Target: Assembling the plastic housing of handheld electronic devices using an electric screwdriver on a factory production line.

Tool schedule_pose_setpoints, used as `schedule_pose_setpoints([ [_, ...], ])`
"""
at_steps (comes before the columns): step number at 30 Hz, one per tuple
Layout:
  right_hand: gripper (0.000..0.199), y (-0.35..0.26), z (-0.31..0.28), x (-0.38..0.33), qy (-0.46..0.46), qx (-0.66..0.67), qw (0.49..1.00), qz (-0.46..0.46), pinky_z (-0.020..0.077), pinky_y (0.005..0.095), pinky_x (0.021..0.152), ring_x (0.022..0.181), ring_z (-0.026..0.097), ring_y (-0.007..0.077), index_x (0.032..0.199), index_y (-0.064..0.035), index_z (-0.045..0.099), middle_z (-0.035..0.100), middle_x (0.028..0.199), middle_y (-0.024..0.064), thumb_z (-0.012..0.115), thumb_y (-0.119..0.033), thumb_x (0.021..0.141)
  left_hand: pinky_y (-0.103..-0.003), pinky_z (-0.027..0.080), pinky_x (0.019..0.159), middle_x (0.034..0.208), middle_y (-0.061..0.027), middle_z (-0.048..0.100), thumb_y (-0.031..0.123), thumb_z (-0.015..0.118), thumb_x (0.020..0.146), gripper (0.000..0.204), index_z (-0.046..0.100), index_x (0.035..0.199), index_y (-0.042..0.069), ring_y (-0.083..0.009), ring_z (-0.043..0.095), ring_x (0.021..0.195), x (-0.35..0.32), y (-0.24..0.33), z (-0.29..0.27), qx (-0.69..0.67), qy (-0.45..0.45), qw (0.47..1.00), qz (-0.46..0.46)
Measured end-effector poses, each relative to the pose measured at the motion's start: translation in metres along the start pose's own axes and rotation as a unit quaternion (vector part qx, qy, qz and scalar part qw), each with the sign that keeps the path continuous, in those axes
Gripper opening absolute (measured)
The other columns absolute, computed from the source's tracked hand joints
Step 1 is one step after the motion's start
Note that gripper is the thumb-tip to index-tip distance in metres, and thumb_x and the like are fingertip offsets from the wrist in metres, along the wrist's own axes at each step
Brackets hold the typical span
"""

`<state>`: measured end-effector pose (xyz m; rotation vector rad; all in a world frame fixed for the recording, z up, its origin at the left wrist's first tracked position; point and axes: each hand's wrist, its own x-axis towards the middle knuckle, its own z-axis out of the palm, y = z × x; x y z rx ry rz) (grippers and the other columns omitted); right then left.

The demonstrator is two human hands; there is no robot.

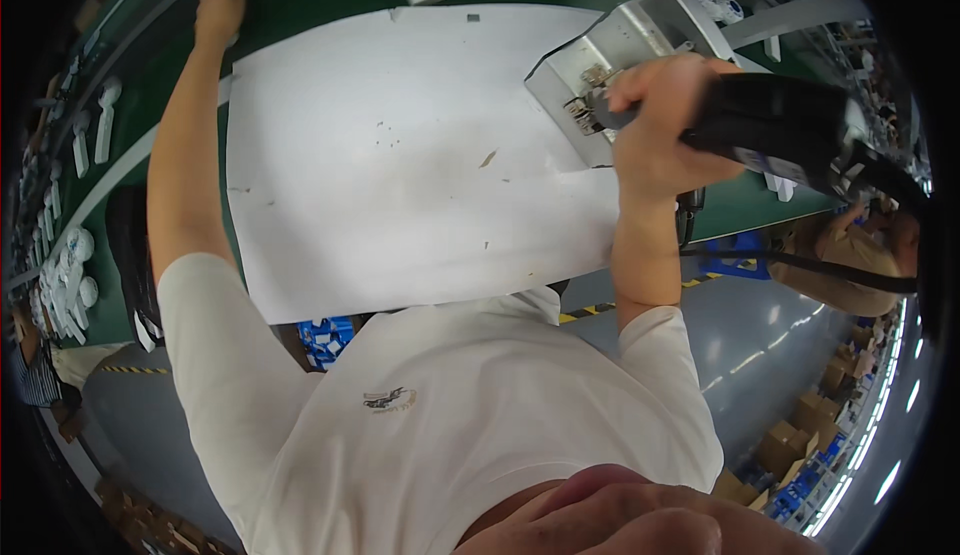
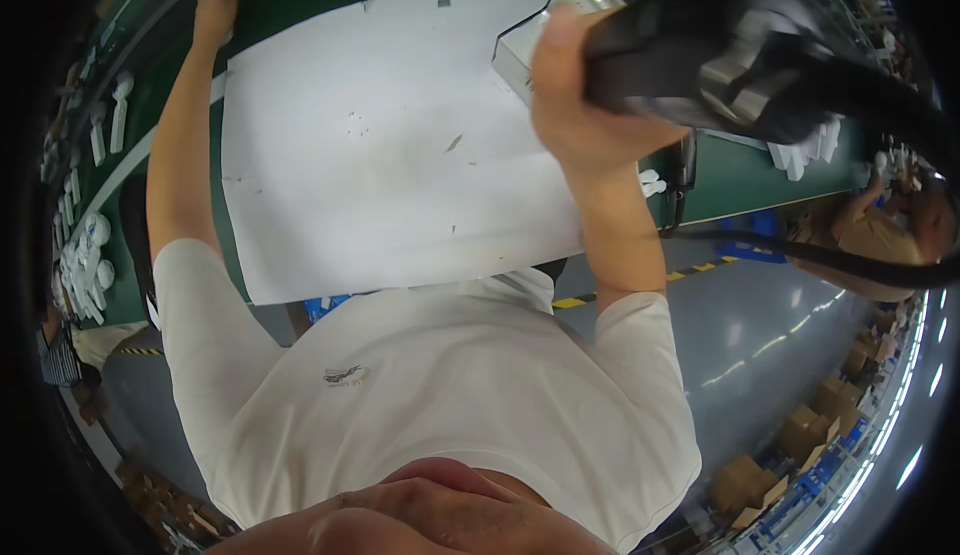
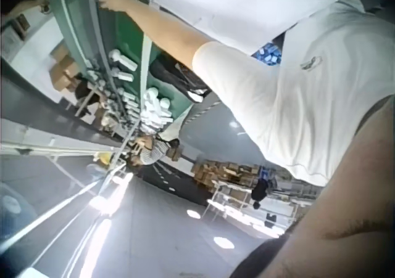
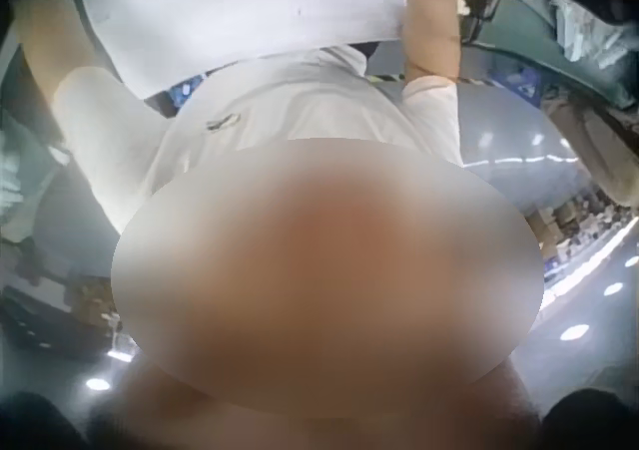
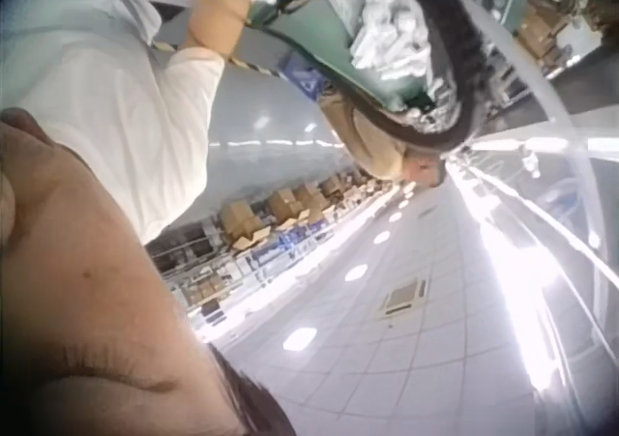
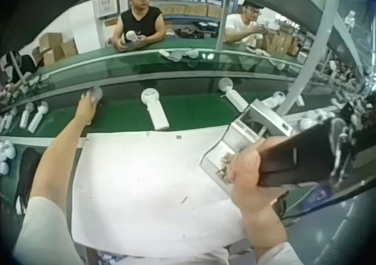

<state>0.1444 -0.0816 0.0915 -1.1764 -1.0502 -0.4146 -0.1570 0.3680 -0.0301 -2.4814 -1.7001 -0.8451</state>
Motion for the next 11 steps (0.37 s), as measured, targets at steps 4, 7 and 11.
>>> schedule_pose_setpoints([
  [4,0.016,-0.005,-0.016,0.007,-0.098,0.242,0.963,0.072,0.0397,0.0266,0.038,0.04,0.041,0.0146,0.098,-0.0076,0.038,0.047,0.056,0.0063,0.047,-0.021,0.095,-0.061,0.039,0.089,0.129,-0.0285,0.041,0.045,0.051,0.091,0.05,0.044,0.135,0.023,-0.0491,0.047,0.106,-0.013,0.041,0.01,0.221,0.081,0.972,-0.014],
  [7,0.025,-0.004,-0.025,0.003,-0.099,0.44,0.888,0.087,0.0405,0.0203,0.041,0.042,0.045,0.0107,0.1,-0.0047,0.038,0.053,0.062,0.0052,0.058,-0.003,0.086,-0.055,0.041,0.09,0.128,-0.0252,0.041,0.047,0.055,0.089,0.053,0.044,0.137,0.025,-0.0467,0.049,0.103,-0.037,0.186,-0.011,0.001,0.1,0.989,0.11],
  [11,0.031,0.0,-0.023,-0.005,-0.153,0.373,0.914,0.051,0.0475,0.0243,0.048,0.051,0.053,0.0143,0.107,-0.0079,0.04,0.056,0.062,0.0055,0.058,-0.01,0.082,-0.05,0.036,0.103,0.135,-0.0248,0.039,0.045,0.056,0.089,0.053,0.05,0.133,0.017,-0.0422,0.046,0.12,-0.057,0.314,-0.032,-0.073,-0.107,0.98,0.149],
])
